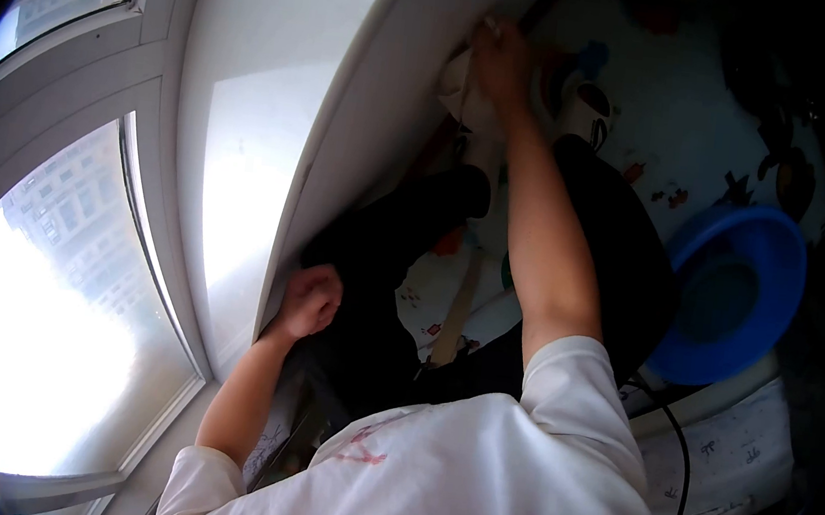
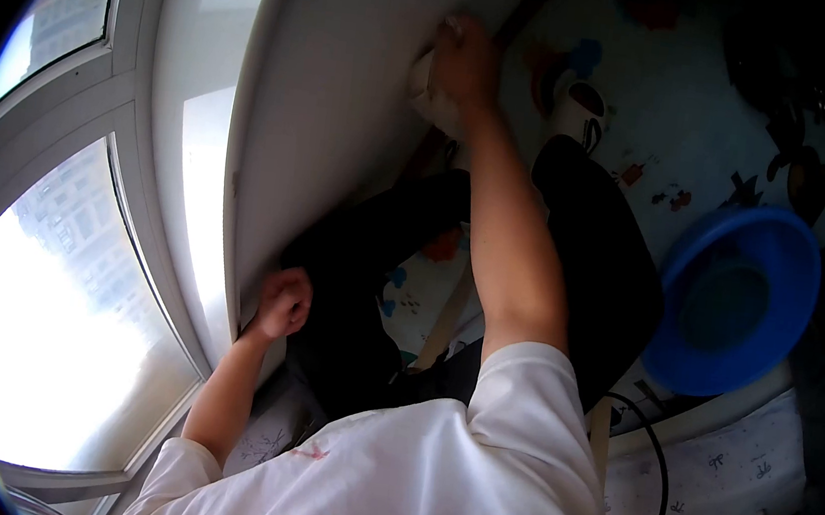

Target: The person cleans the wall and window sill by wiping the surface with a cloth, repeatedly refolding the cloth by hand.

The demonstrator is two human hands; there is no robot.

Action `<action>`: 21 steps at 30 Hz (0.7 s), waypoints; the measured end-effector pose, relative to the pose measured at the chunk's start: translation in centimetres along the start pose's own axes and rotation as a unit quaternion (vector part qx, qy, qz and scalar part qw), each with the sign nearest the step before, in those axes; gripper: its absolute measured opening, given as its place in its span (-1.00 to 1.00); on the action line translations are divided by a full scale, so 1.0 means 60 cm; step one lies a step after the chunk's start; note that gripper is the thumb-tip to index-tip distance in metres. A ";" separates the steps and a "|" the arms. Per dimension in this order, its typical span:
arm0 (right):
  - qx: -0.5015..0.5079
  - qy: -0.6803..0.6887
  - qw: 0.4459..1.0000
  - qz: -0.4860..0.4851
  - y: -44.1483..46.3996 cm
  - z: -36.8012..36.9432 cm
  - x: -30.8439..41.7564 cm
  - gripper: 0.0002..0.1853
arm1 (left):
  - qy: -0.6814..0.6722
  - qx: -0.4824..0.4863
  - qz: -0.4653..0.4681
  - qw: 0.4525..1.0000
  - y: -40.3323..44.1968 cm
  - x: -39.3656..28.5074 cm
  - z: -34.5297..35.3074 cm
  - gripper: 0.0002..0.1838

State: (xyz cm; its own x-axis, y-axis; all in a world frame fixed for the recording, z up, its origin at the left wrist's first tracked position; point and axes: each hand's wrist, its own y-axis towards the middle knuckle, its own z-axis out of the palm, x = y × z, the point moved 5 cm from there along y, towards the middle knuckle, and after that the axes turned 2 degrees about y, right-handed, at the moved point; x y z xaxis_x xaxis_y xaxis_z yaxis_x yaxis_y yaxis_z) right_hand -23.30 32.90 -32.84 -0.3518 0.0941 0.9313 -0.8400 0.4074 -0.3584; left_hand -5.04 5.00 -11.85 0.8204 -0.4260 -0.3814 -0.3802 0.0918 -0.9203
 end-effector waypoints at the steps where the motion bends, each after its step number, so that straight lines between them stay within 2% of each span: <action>1: -0.009 0.005 1.000 -0.007 -0.002 -0.001 0.005 -0.63 | -0.001 0.004 0.006 1.000 0.001 -0.001 0.000 -0.82; 3: -0.025 0.015 0.999 -0.020 -0.005 -0.005 0.012 -0.64 | -0.007 0.003 0.005 1.000 0.002 0.003 0.000 -0.83; 6: 0.001 -0.021 0.999 0.038 0.014 -0.012 -0.003 -0.67 | -0.013 -0.002 -0.010 1.000 0.004 0.006 -0.001 -0.82; 9: -0.021 -0.020 0.999 -0.039 -0.009 -0.003 0.018 -0.67 | -0.012 0.004 -0.005 1.000 0.001 0.001 0.001 -0.81; 12: -0.028 -0.017 0.999 -0.042 -0.005 -0.001 0.011 -0.68 | -0.015 0.002 0.006 1.000 0.005 0.007 -0.003 -0.81; 15: -0.015 -0.019 1.000 0.010 0.010 -0.012 0.007 -0.70 | -0.015 -0.004 0.006 1.000 0.005 0.011 -0.005 -0.81; 18: -0.022 -0.057 0.998 -0.017 -0.014 -0.008 0.036 -0.70 | -0.005 0.000 -0.002 1.000 0.001 0.012 -0.005 -0.82; 21: 0.010 0.012 1.000 0.002 -0.011 -0.004 0.030 -0.69 | -0.002 -0.004 -0.002 1.000 0.006 0.006 -0.003 -0.82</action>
State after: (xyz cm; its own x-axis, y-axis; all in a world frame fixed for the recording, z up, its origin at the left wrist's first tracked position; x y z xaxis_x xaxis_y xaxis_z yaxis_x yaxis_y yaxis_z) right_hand -23.28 33.04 -30.92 -0.3459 0.1184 0.9308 -0.8465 0.3885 -0.3640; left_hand -4.99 4.70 -12.30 0.8231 -0.4229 -0.3789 -0.3807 0.0841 -0.9209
